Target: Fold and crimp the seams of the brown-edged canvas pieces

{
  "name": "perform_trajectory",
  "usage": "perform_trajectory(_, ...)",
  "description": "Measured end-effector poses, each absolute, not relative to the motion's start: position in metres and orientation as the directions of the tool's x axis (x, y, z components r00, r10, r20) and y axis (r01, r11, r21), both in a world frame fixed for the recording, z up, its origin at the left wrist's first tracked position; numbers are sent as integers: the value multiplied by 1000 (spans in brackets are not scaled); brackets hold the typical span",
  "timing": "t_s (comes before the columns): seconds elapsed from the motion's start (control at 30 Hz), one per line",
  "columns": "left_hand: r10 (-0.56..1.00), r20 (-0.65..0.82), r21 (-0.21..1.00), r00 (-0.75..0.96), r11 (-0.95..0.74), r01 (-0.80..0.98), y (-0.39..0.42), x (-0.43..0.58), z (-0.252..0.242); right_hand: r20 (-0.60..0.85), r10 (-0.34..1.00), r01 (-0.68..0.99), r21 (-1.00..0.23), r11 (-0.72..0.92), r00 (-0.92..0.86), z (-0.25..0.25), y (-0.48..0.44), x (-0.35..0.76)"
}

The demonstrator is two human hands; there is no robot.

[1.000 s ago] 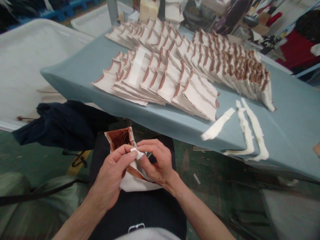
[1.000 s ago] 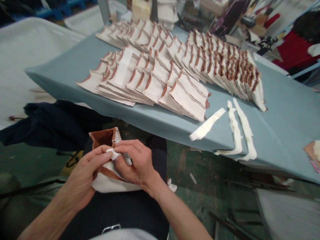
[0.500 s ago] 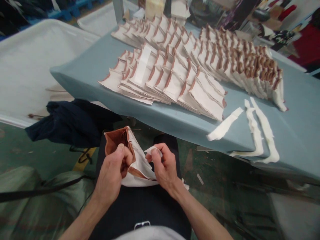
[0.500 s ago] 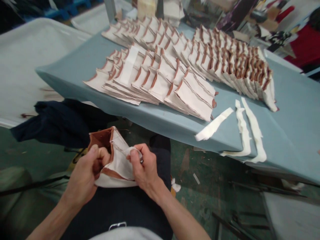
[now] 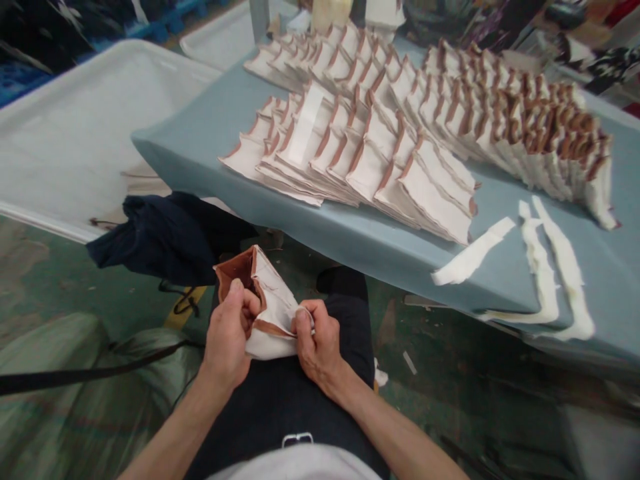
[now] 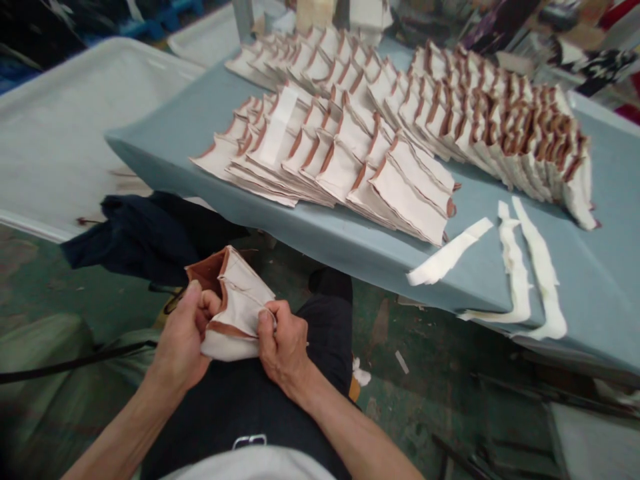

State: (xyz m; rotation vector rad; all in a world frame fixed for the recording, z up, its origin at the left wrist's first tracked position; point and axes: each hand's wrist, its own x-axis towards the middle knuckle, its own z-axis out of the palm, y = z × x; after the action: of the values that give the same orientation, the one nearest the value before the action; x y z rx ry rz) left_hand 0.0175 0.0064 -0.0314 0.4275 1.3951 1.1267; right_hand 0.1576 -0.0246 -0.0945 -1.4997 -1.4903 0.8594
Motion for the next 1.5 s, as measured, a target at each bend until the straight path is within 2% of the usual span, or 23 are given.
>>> perform_trajectory(0.2, 831, -536, 801, -149, 445, -400, 17, 27, -20, 193, 973, 471, -875, 114, 124, -88, 4, 163)
perform_trajectory(0.27, 882, -460, 863, -105, 415, -289, 18, 21, -13, 243, 960, 494, -857, 147, 137, -76, 14, 174)
perform_trajectory(0.33, 945, -325, 944, -28, 323, -67, 19, 13, -6, 290, 948, 519, -835, 182, 134, -59, 21, 187)
perform_trajectory(0.43, 976, -181, 966, 118, 153, 209, 22, 4, 5, 402, 912, 592, -756, 279, 85, -32, 26, 204)
perform_trajectory(0.57, 976, -109, 961, 189, 54, 273, 25, 6, 12, 511, 859, 658, -655, 372, 23, -14, 25, 210)
perform_trajectory(0.63, 970, -99, 969, 220, 44, 242, 25, 9, 13, 473, 881, 653, -674, 345, 24, -14, 23, 210)
perform_trajectory(0.77, 951, -108, 981, 289, 55, 186, 26, 13, 15, 299, 953, 592, -777, 214, 49, -13, 18, 212)
perform_trajectory(0.9, 954, -134, 986, 269, 103, 128, 28, 17, 19, 190, 978, 432, -891, 136, 84, 9, 13, 214)
perform_trajectory(0.97, 962, -126, 988, 243, 101, 113, 29, 19, 20, 178, 983, 359, -921, 152, 40, 25, 10, 213)
perform_trajectory(1.1, 973, -71, 991, 218, 45, 125, 30, 20, 20, 217, 976, 393, -895, 210, -26, 43, 9, 204)
perform_trajectory(1.27, 978, -65, 990, 197, 39, 135, 27, 20, 17, 34, 999, 435, -900, 35, -11, 42, 11, 194)
perform_trajectory(1.5, 983, -92, 993, 157, 81, 81, 23, 20, 7, 1, 996, 411, -911, -35, 88, 40, 11, 186)
